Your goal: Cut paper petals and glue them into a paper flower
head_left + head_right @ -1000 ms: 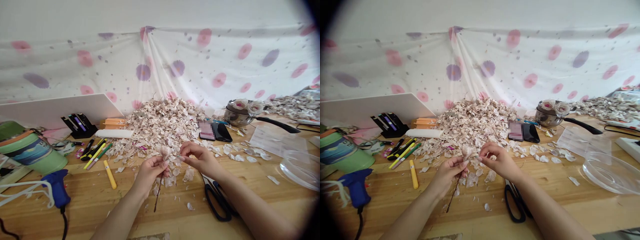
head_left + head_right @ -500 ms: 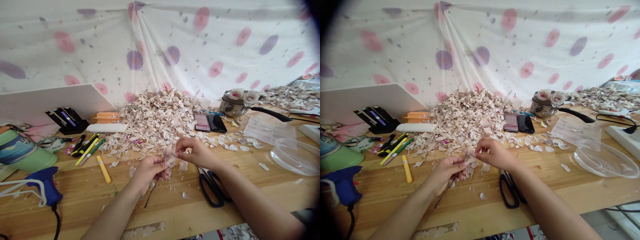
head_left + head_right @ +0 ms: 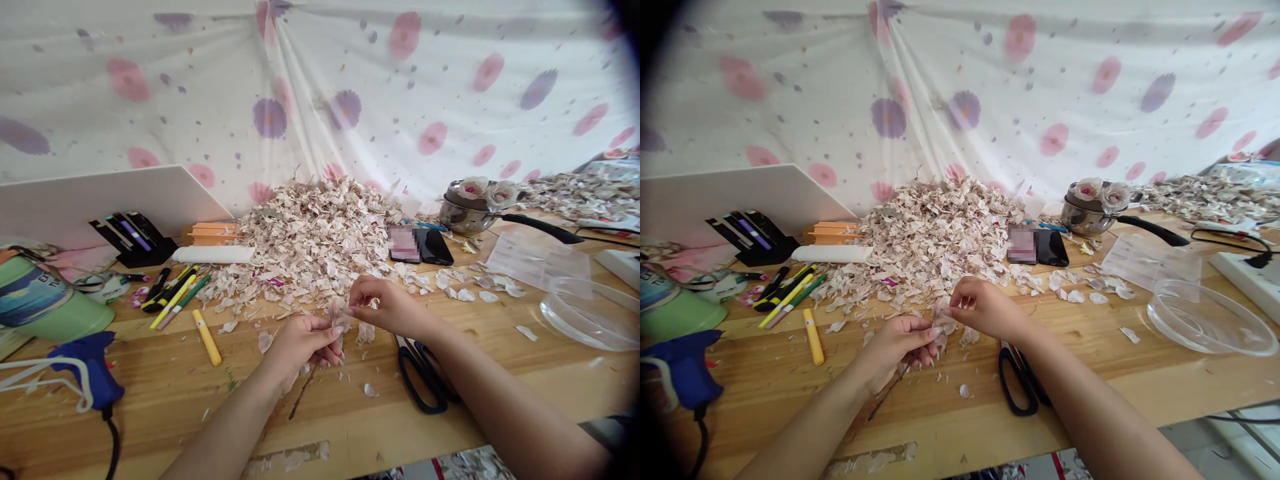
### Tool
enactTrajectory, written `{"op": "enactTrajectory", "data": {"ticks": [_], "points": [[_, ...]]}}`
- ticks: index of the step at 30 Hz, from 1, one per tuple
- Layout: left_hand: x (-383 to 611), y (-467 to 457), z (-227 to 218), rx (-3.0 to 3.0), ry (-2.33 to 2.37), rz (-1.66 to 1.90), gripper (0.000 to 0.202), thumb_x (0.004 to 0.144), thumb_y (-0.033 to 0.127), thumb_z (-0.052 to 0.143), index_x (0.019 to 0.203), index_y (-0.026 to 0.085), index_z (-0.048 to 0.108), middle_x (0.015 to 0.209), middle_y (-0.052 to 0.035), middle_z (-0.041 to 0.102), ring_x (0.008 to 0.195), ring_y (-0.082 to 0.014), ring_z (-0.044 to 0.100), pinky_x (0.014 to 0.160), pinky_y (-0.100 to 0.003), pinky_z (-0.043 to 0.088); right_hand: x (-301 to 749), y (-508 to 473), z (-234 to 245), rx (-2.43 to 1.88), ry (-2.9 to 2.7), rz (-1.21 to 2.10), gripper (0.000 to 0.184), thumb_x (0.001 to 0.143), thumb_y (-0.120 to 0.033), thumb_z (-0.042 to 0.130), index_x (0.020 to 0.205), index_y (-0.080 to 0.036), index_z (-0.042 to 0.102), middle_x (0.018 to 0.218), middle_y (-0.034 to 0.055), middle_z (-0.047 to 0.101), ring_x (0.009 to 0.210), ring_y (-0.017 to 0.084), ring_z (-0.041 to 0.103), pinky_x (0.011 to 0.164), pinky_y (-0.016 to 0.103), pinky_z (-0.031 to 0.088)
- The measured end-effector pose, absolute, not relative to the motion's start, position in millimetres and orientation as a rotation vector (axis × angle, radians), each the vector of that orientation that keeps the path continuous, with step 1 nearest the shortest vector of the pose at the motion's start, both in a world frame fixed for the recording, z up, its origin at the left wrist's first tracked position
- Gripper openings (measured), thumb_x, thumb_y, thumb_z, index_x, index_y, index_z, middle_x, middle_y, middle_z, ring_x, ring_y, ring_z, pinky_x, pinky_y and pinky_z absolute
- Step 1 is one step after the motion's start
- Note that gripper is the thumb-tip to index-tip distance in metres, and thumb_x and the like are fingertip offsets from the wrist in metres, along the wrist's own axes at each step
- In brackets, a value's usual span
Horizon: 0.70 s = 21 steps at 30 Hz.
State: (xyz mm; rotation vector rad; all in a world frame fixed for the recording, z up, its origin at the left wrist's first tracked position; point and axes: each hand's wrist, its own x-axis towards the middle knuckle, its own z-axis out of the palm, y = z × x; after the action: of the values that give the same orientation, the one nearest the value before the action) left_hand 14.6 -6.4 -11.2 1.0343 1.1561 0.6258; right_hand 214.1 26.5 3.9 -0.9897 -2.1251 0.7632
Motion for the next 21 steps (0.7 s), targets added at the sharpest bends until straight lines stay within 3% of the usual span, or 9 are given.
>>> {"op": "enactTrajectory", "data": {"ticks": [5,21], "points": [[13.1,-2.6,-17.5,1.116,1.169,0.649,0.033,0.07,0.046,0.07,0.079,0.016,0.06,0.055,0.005,0.062,0.032,-0.0044,0.048,0.033,-0.017,0.022,213.6,25.2,5.9,-1.015,-2.13,0.725,0.019,0.085,-0.031,0.065,0.071,-0.018,0.064,0.076,0.0046,0.059,0.071,0.018,0.055,0.065,0.031,0.045],[15.1,-3.3,-19.0,1.198,1.155,0.647,0.041,0.068,0.055,0.067,0.073,0.015,0.065,0.042,0.0066,0.053,0.026,-0.0021,0.032,0.03,-0.017,0.016,212.4,25.5,3.9,-0.991,-2.056,0.711,0.012,0.083,-0.026,0.066,0.073,-0.019,0.064,0.077,0.0042,0.061,0.069,0.018,0.056,0.063,0.03,0.046]]}}
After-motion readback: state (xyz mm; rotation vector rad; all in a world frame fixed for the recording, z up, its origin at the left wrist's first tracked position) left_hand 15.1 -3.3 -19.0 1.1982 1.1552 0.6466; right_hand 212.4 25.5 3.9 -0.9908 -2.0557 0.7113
